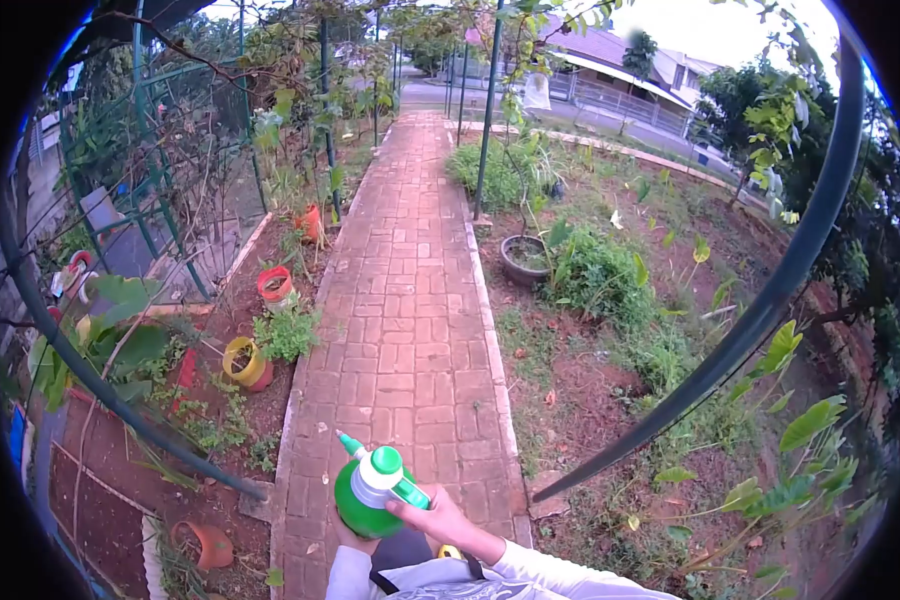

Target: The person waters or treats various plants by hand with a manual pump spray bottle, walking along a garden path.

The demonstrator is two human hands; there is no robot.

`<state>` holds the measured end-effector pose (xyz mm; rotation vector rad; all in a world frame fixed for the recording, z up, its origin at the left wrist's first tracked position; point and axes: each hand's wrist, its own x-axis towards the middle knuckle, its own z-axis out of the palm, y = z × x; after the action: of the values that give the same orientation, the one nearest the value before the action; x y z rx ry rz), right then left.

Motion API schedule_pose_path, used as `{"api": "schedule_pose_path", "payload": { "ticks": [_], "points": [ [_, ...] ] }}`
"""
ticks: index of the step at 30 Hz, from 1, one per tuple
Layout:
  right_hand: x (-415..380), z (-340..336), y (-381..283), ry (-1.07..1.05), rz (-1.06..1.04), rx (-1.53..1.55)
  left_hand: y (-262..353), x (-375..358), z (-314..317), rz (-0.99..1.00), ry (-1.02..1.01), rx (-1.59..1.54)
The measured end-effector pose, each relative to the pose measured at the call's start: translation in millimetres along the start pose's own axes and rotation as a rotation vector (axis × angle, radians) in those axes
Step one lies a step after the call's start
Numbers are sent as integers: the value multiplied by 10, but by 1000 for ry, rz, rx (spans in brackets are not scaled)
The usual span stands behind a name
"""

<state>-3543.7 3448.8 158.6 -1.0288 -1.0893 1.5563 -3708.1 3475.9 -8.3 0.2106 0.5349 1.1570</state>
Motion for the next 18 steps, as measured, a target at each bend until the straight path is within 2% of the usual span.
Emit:
{"api": "schedule_pose_path", "payload": {
  "ticks": [1, 2, 4, 5, 10, 11, 13, 14, 16, 17, 18],
  "points": [
    [173, -56, -42, 12, -7, -5, 69, 171, 41, -91, 33, -140],
    [341, -116, -61, 27, -13, -10, 105, 367, 35, -101, 37, -137],
    [720, -248, -83, 32, -44, 25, 201, 788, 75, 14, 41, 136],
    [924, -303, -89, 25, -80, 52, 264, 977, 91, 9, 40, 141],
    [2048, -615, -181, 39, -140, 23, 706, 1836, 943, -192, 198, -83],
    [2284, -675, -253, 42, -154, 28, 800, 2094, 965, -199, 189, -74],
    [2687, -778, -490, 42, -129, 36, 880, 2613, 876, -81, 93, 12],
    [2869, -844, -590, 26, -97, 43, 918, 2952, 750, -99, 96, 11],
    [3277, -987, -631, 39, -132, 40, 1048, 3517, 596, -28, -25, 66],
    [3447, -1019, -633, 37, -177, 40, 1126, 3635, 600, -66, 100, 58],
    [3602, -1055, -691, 47, -164, 55, 1228, 3743, 782, -79, 116, 66]
  ]
}}
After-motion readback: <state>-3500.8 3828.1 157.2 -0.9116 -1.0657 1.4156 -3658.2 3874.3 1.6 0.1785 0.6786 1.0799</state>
